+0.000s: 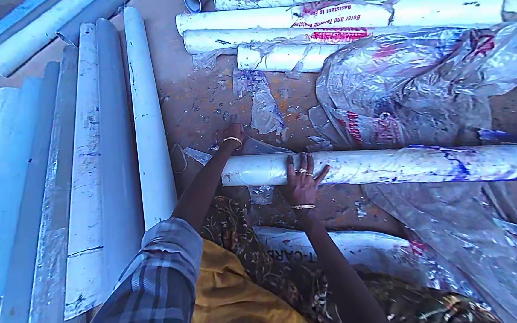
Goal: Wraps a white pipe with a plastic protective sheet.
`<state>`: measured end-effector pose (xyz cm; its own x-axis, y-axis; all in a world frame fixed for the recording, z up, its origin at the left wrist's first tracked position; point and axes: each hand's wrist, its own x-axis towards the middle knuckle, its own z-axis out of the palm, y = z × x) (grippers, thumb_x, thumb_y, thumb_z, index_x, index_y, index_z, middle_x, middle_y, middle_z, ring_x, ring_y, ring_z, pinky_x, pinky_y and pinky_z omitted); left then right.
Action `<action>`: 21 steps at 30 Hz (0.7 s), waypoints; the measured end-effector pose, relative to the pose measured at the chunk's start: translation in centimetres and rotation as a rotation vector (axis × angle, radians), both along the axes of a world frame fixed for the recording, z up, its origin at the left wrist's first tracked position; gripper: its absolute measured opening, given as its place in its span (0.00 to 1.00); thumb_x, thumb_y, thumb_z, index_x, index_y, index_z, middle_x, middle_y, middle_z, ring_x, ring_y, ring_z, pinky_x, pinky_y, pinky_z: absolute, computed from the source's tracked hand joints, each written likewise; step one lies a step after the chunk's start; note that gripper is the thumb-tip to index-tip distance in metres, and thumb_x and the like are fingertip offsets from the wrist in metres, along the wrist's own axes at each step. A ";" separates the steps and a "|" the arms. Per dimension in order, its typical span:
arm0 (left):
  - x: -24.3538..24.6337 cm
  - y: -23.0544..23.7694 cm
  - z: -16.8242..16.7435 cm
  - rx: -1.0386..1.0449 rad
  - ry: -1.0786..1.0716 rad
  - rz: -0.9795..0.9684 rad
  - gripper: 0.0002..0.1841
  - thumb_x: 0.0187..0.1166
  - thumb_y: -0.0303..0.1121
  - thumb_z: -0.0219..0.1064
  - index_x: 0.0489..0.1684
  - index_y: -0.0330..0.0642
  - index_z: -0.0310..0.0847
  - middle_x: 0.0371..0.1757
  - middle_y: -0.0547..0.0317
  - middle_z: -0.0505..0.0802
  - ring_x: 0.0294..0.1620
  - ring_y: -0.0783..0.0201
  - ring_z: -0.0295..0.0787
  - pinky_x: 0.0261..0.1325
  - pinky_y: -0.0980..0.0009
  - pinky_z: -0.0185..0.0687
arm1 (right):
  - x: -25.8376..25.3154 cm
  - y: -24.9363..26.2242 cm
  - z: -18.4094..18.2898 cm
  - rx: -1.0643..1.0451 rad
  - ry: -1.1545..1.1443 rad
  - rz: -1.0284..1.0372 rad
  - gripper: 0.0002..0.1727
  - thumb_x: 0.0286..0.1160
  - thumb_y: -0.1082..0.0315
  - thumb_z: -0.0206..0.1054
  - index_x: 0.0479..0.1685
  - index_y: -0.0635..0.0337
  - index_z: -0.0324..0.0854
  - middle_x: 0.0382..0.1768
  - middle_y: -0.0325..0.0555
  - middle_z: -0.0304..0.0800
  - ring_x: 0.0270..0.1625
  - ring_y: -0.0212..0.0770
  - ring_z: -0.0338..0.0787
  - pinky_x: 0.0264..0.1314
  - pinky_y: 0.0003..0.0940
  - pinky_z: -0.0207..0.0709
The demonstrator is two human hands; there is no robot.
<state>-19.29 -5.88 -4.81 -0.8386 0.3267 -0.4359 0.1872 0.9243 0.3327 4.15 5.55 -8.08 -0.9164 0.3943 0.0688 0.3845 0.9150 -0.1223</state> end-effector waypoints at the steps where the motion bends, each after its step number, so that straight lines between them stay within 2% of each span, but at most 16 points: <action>1: -0.5 0.0 -0.1 0.087 -0.022 0.067 0.19 0.91 0.34 0.57 0.68 0.27 0.80 0.72 0.31 0.85 0.77 0.37 0.79 0.78 0.38 0.69 | 0.2 0.1 -0.1 0.000 0.009 0.004 0.52 0.52 0.55 0.85 0.87 0.49 0.69 0.86 0.71 0.63 0.91 0.73 0.57 0.80 0.88 0.31; 3: -1.6 -0.9 0.8 0.375 -0.013 0.163 0.17 0.91 0.30 0.57 0.68 0.26 0.80 0.66 0.32 0.88 0.68 0.43 0.87 0.76 0.48 0.75 | 0.3 0.2 -0.1 -0.010 0.019 0.005 0.51 0.53 0.54 0.85 0.88 0.50 0.69 0.86 0.71 0.63 0.91 0.73 0.55 0.80 0.88 0.30; 5: -1.4 -3.2 2.6 0.534 0.080 0.052 0.15 0.88 0.27 0.60 0.63 0.25 0.83 0.58 0.34 0.91 0.58 0.47 0.91 0.69 0.53 0.80 | 0.1 0.2 0.0 -0.020 0.006 0.015 0.53 0.53 0.54 0.86 0.89 0.50 0.67 0.87 0.72 0.61 0.92 0.73 0.54 0.80 0.88 0.30; 6: -0.3 -4.7 3.6 0.532 0.143 -0.081 0.13 0.86 0.27 0.63 0.58 0.25 0.85 0.55 0.35 0.92 0.55 0.49 0.91 0.67 0.53 0.81 | -0.1 0.3 0.2 -0.036 -0.029 0.016 0.54 0.54 0.53 0.86 0.90 0.50 0.65 0.88 0.71 0.59 0.92 0.72 0.52 0.81 0.87 0.29; 9: 3.6 -9.2 5.0 0.426 0.236 -0.521 0.10 0.82 0.24 0.65 0.49 0.25 0.90 0.50 0.33 0.94 0.53 0.40 0.93 0.64 0.44 0.82 | -0.9 0.8 1.0 -0.087 -0.111 0.033 0.56 0.54 0.52 0.85 0.92 0.49 0.61 0.90 0.70 0.54 0.94 0.70 0.47 0.83 0.86 0.24; 11: 6.1 -11.7 4.9 0.389 0.273 -0.644 0.09 0.80 0.20 0.65 0.47 0.24 0.91 0.52 0.33 0.94 0.58 0.37 0.92 0.68 0.42 0.81 | -1.7 1.3 1.9 -0.114 -0.155 0.049 0.57 0.54 0.51 0.85 0.92 0.50 0.60 0.90 0.71 0.54 0.94 0.71 0.47 0.83 0.85 0.23; 16: 8.8 -14.9 3.3 0.439 0.341 -0.524 0.10 0.78 0.16 0.65 0.50 0.22 0.90 0.58 0.32 0.93 0.61 0.37 0.91 0.71 0.45 0.81 | -3.1 1.8 3.7 -0.153 -0.269 0.054 0.59 0.50 0.47 0.87 0.90 0.52 0.63 0.89 0.68 0.56 0.94 0.69 0.47 0.83 0.84 0.22; 18: 9.8 -14.6 3.3 0.381 0.314 -0.404 0.10 0.79 0.20 0.67 0.51 0.23 0.90 0.57 0.32 0.93 0.61 0.38 0.91 0.71 0.46 0.80 | -2.9 1.7 3.5 -0.143 -0.275 0.047 0.59 0.52 0.46 0.86 0.92 0.50 0.60 0.90 0.67 0.55 0.94 0.69 0.46 0.83 0.84 0.21; 21: 10.8 -13.3 3.9 0.263 0.255 -0.257 0.11 0.80 0.26 0.70 0.48 0.23 0.91 0.52 0.32 0.93 0.56 0.37 0.92 0.67 0.43 0.80 | -2.7 1.6 3.3 -0.136 -0.252 0.039 0.59 0.53 0.47 0.86 0.92 0.48 0.59 0.90 0.68 0.54 0.94 0.70 0.46 0.83 0.85 0.22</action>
